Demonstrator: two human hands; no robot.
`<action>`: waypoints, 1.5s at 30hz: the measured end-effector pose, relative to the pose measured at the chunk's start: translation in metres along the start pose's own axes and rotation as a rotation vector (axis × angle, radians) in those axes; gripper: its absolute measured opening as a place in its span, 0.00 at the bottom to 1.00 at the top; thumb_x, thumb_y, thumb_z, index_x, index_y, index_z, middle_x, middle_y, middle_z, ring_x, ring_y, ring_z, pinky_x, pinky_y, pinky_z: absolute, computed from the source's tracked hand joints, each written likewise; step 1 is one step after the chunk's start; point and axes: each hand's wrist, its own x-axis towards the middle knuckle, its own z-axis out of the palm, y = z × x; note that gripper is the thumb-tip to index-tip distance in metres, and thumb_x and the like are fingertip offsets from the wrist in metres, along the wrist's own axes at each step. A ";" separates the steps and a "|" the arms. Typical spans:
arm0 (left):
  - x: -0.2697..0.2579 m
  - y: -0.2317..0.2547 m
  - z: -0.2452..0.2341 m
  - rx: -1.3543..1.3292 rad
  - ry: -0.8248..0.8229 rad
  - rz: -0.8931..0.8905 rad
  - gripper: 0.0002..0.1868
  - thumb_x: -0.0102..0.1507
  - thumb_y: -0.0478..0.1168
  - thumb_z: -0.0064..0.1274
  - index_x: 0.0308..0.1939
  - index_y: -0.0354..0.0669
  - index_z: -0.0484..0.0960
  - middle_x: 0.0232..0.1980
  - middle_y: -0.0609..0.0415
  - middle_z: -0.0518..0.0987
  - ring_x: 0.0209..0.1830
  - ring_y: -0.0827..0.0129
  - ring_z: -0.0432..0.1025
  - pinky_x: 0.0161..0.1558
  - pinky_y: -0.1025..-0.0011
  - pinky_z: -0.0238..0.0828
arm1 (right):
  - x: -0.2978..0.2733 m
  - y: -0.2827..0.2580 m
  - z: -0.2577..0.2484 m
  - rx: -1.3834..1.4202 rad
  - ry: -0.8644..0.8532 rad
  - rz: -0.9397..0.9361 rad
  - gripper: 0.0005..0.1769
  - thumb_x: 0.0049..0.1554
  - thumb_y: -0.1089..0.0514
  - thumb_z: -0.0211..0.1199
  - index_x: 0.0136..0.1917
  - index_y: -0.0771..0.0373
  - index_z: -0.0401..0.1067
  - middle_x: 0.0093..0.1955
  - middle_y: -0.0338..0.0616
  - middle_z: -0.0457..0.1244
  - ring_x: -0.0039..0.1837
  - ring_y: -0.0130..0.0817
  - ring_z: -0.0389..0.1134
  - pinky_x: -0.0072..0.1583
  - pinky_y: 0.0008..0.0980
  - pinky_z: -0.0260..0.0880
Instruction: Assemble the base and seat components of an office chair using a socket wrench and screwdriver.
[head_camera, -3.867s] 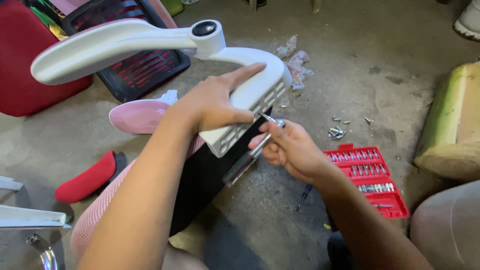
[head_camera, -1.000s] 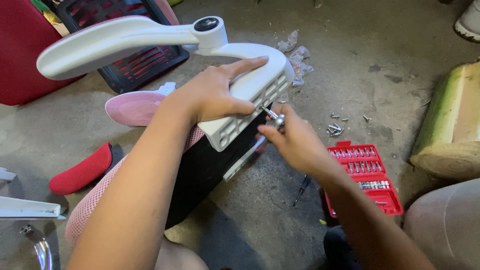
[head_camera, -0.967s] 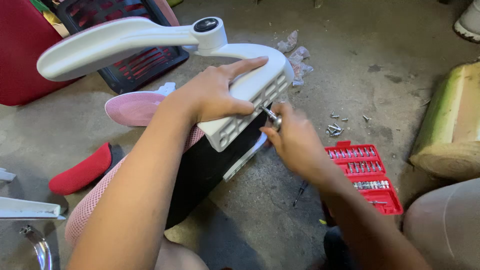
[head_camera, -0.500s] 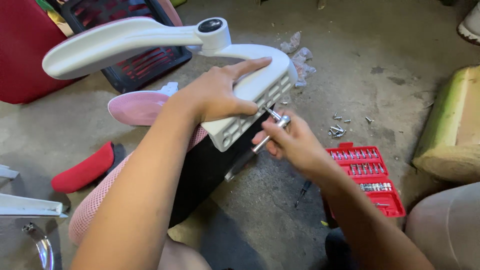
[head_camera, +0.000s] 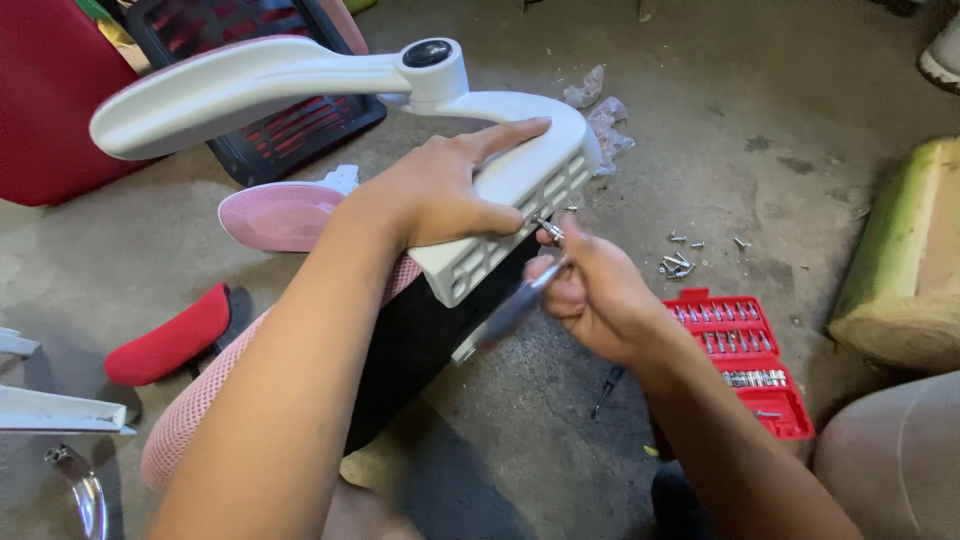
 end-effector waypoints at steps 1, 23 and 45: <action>0.000 -0.004 -0.001 0.003 0.002 -0.002 0.51 0.45 0.54 0.59 0.75 0.76 0.63 0.53 0.39 0.84 0.49 0.52 0.81 0.56 0.64 0.73 | 0.000 -0.001 0.000 0.002 -0.002 -0.003 0.15 0.62 0.52 0.56 0.59 0.61 0.65 0.38 0.44 0.70 0.36 0.30 0.67 0.40 0.36 0.67; -0.046 0.062 0.015 0.355 0.324 0.122 0.21 0.55 0.50 0.58 0.48 0.45 0.85 0.51 0.42 0.81 0.56 0.46 0.73 0.58 0.52 0.70 | 0.013 0.070 -0.007 0.479 -0.133 -0.017 0.24 0.53 0.65 0.68 0.62 0.64 0.67 0.52 0.39 0.68 0.52 0.24 0.70 0.55 0.28 0.73; -0.013 0.036 0.170 -0.367 0.574 -0.298 0.32 0.72 0.61 0.33 0.42 0.38 0.83 0.36 0.35 0.83 0.41 0.40 0.78 0.42 0.49 0.70 | 0.079 -0.058 -0.140 -1.067 -0.207 -0.569 0.35 0.56 0.35 0.63 0.68 0.57 0.68 0.67 0.56 0.64 0.70 0.55 0.63 0.68 0.48 0.63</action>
